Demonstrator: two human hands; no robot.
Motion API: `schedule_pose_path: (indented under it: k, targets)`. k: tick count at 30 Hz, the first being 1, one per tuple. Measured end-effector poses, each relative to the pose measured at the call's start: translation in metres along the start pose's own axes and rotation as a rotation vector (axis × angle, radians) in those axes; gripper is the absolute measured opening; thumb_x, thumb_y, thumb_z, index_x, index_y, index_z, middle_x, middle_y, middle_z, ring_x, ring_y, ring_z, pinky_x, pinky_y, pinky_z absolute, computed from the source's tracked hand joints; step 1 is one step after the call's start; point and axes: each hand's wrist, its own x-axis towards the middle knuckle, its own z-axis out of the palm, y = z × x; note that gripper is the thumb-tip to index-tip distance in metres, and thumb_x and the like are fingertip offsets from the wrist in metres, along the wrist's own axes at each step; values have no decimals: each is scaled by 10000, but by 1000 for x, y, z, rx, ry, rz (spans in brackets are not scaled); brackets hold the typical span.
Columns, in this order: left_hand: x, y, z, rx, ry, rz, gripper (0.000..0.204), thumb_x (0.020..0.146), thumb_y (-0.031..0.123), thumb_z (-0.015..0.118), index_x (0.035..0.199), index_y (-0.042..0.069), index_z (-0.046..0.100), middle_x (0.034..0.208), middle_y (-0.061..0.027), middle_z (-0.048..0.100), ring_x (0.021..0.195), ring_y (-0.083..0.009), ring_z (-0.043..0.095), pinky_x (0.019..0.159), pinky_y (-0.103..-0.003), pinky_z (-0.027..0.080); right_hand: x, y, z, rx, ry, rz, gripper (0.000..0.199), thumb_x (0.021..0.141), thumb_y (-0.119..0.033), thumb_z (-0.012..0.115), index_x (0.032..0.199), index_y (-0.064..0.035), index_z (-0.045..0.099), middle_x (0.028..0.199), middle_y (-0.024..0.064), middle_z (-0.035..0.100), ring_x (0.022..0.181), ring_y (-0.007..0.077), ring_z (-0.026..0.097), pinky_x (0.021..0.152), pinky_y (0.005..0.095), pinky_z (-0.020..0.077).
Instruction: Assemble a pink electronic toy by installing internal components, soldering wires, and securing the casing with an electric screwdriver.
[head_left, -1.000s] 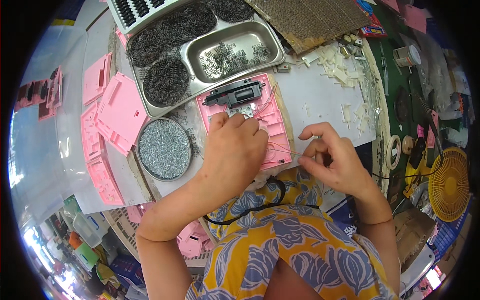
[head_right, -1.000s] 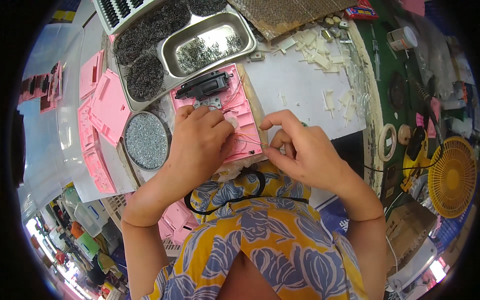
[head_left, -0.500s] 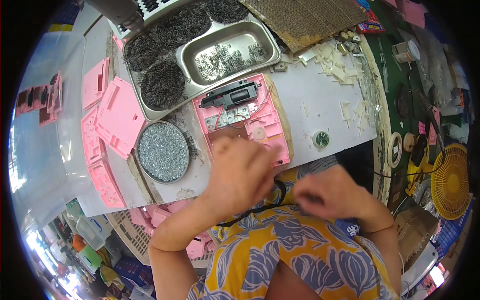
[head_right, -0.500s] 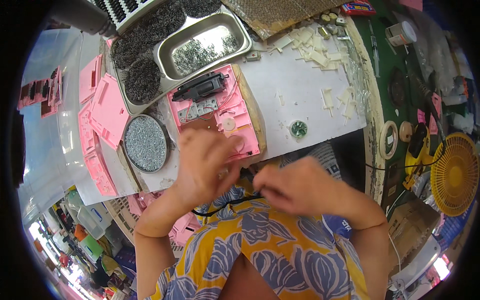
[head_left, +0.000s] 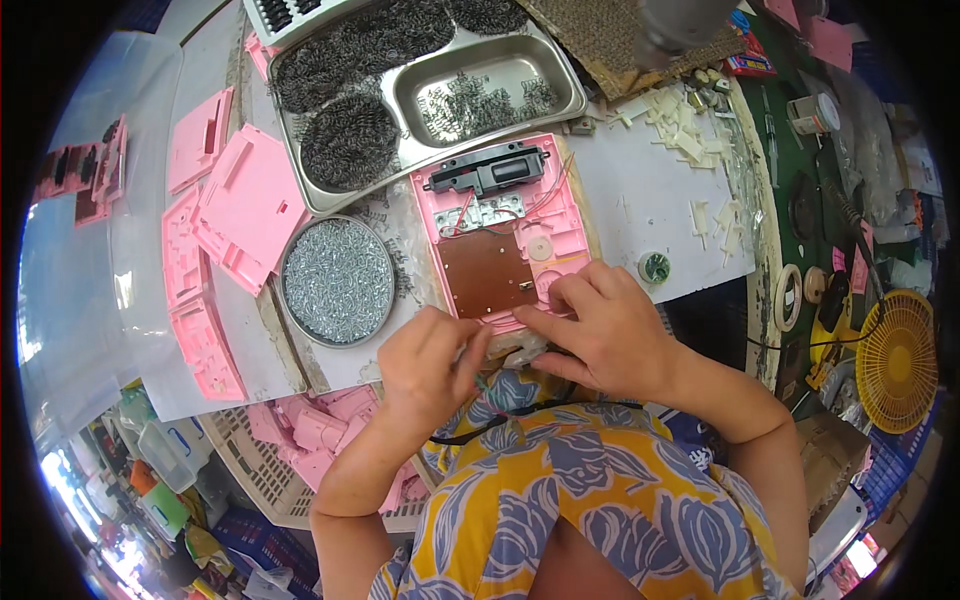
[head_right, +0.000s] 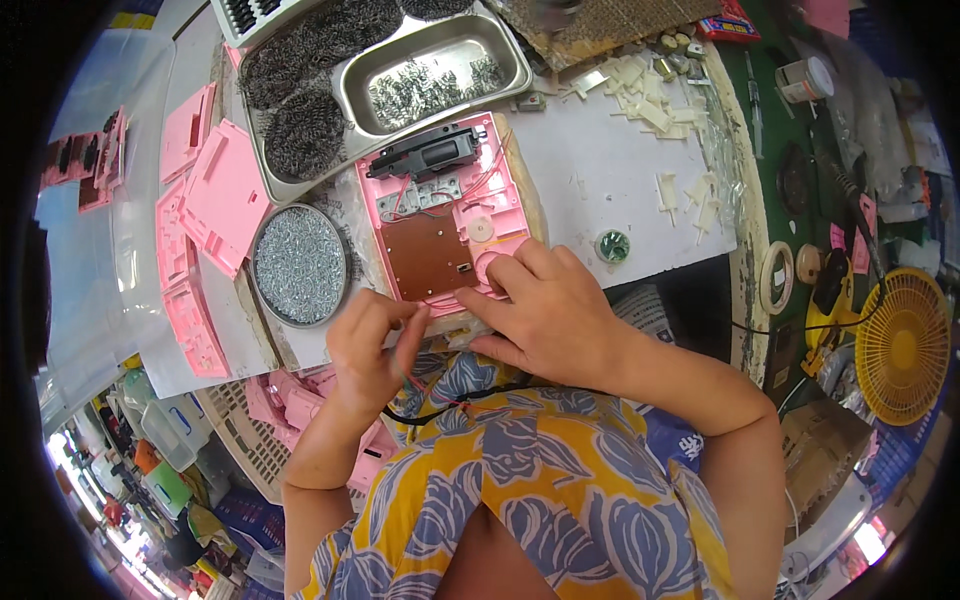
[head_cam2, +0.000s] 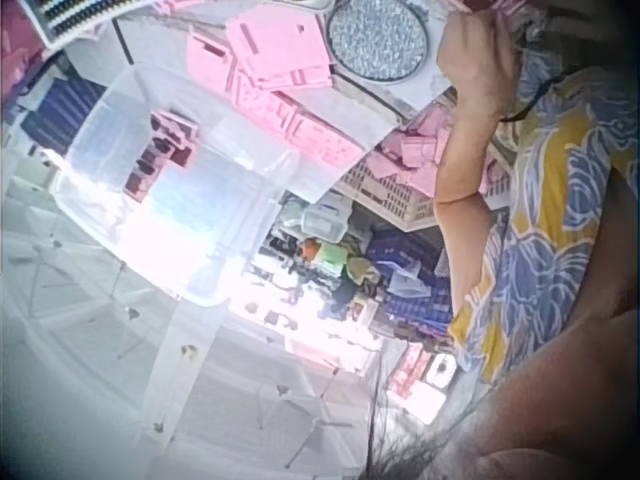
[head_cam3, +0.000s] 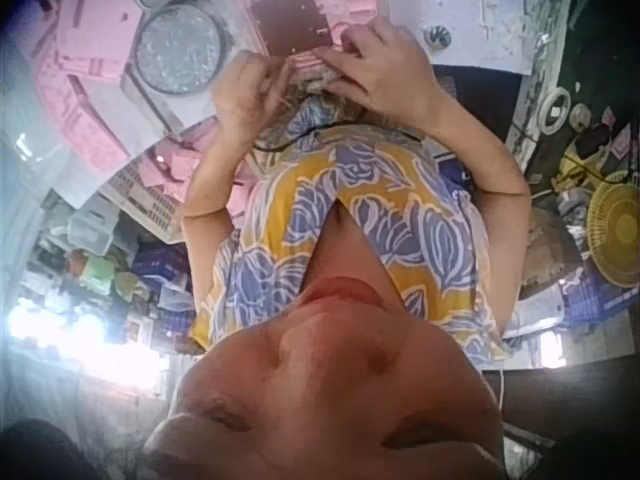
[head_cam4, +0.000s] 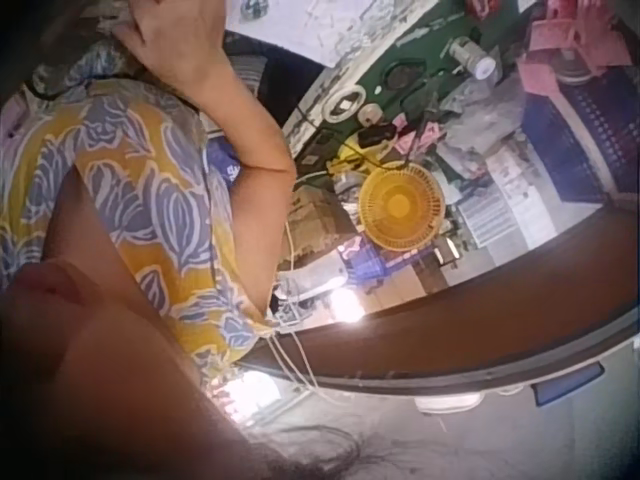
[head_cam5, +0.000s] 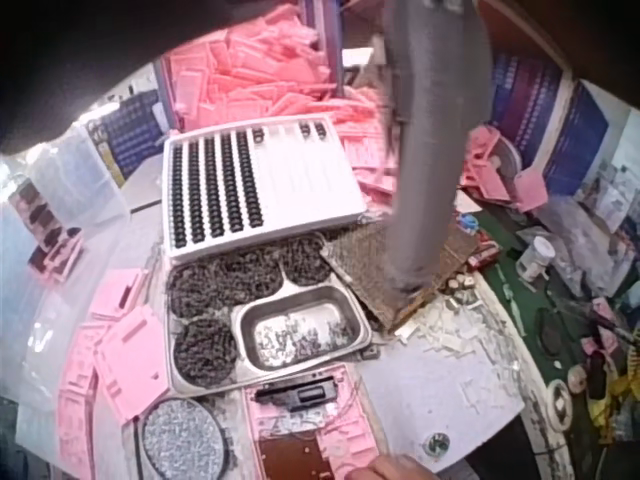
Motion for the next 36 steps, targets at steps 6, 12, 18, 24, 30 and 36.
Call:
schedule_pose_path:
  k: [6,12,18,24,30,36]
  targets:
    - [-28,-5,-7,30,-6,-193,155,793,35,768,837,77,625,727,-87,563,584,-283,580,499,-389,458,13,-20,23,-15,305,-121,306,789,-215,764,1051,-71,700,912,36,599,908,244,552,797,393,444]
    - [-67,12,6,98,-305,-199,121,857,118,708,935,86,621,791,-80,574,653,-279,625,539,-399,502,28,-36,56,-7,321,-14,188,766,-187,758,917,-115,674,892,26,562,867,230,531,777,418,406]
    - [-19,5,-43,-115,-377,-105,206,847,138,740,1026,83,657,830,-88,577,712,-305,630,600,-425,511,27,-32,72,-123,395,-8,214,756,-249,781,851,-145,619,857,36,520,843,240,521,762,412,376]
    - [3,-39,-14,-177,-217,141,233,811,153,798,1012,90,700,783,-82,577,669,-295,608,569,-405,495,30,-10,14,159,151,-201,305,793,-256,783,1050,-122,686,978,59,634,899,262,614,795,390,499]
    - [-10,-40,-22,-177,-188,119,195,794,153,823,958,89,740,765,-73,606,653,-269,620,547,-384,498,201,96,-128,42,485,12,172,898,-219,686,905,-56,740,828,155,701,740,309,671,687,415,509]
    - [-4,-38,-15,-226,-234,104,192,823,177,794,971,90,710,812,-76,601,675,-279,632,566,-394,524,402,204,-177,-481,921,-248,342,873,-128,683,1214,-110,679,1185,96,648,1087,333,604,865,466,547]
